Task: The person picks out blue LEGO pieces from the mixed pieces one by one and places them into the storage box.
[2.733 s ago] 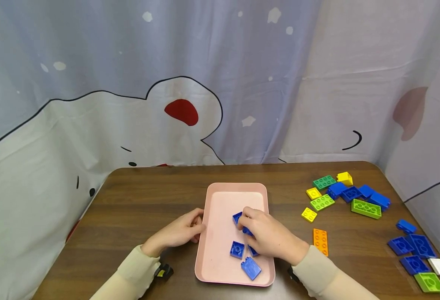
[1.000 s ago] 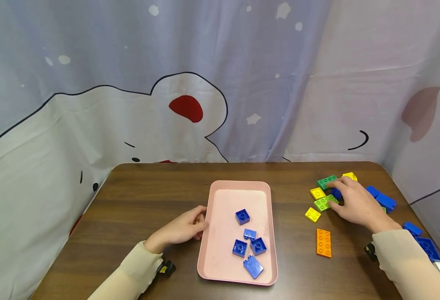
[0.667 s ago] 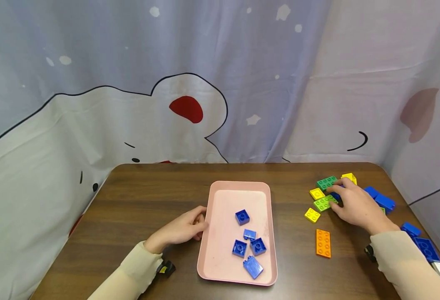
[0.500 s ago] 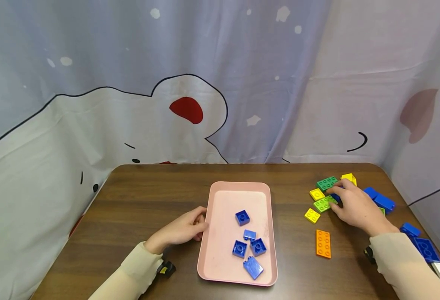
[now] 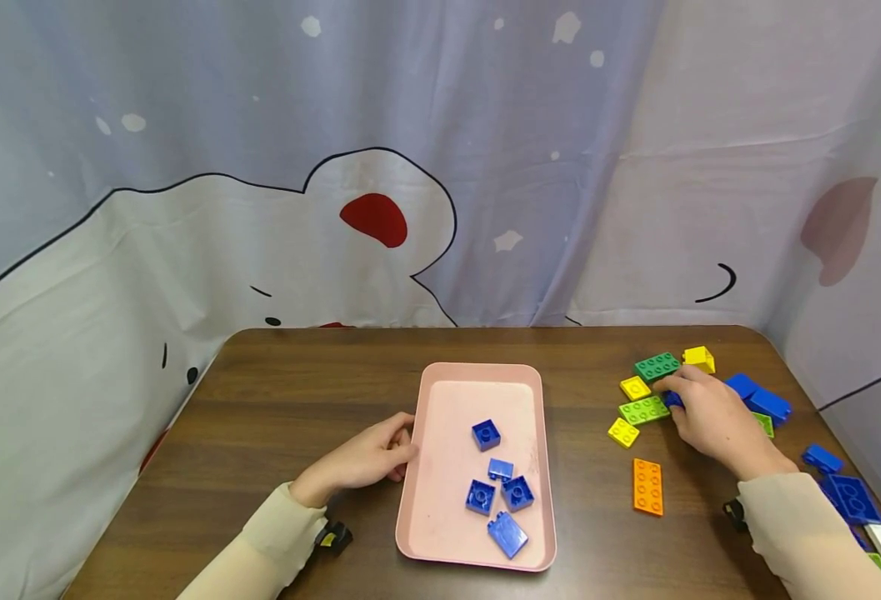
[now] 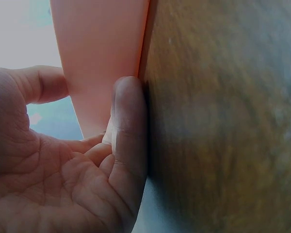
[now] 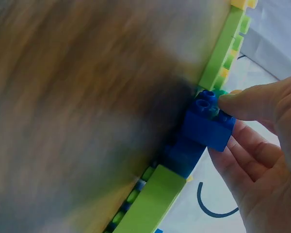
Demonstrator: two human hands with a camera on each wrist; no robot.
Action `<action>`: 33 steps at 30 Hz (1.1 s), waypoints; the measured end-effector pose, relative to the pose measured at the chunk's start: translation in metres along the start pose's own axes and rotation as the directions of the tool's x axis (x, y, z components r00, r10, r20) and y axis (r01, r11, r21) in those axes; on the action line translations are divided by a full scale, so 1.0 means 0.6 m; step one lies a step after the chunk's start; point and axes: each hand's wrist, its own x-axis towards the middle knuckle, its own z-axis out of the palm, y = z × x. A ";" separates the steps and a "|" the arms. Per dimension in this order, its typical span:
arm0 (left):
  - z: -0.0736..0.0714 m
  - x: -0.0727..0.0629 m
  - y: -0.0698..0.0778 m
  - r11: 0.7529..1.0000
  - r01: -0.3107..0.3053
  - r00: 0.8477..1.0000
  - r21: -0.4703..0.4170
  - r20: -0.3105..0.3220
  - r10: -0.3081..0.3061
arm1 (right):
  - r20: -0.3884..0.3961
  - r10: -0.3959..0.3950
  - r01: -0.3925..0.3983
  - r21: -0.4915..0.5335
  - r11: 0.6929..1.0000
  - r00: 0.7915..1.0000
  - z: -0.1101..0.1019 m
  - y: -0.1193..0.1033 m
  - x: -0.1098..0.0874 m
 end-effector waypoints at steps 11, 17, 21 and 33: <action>-0.002 0.002 0.003 1.000 0.006 1.000 -0.003 0.002 -0.006 | -0.139 -0.038 0.040 0.014 0.999 0.990 -0.026 -0.066 0.000; -0.002 0.001 0.003 1.000 0.003 1.000 -0.003 0.000 -0.003 | -0.194 -0.155 0.165 0.038 0.985 0.969 -0.019 -0.142 0.010; -0.001 0.002 0.001 1.000 0.009 1.000 0.002 0.000 -0.009 | -0.233 -0.261 0.281 0.056 0.958 0.937 -0.004 -0.195 0.014; 0.000 0.001 0.000 1.000 0.014 1.000 -0.014 0.009 -0.014 | -0.240 -0.405 0.446 0.145 0.883 0.882 0.026 -0.301 0.017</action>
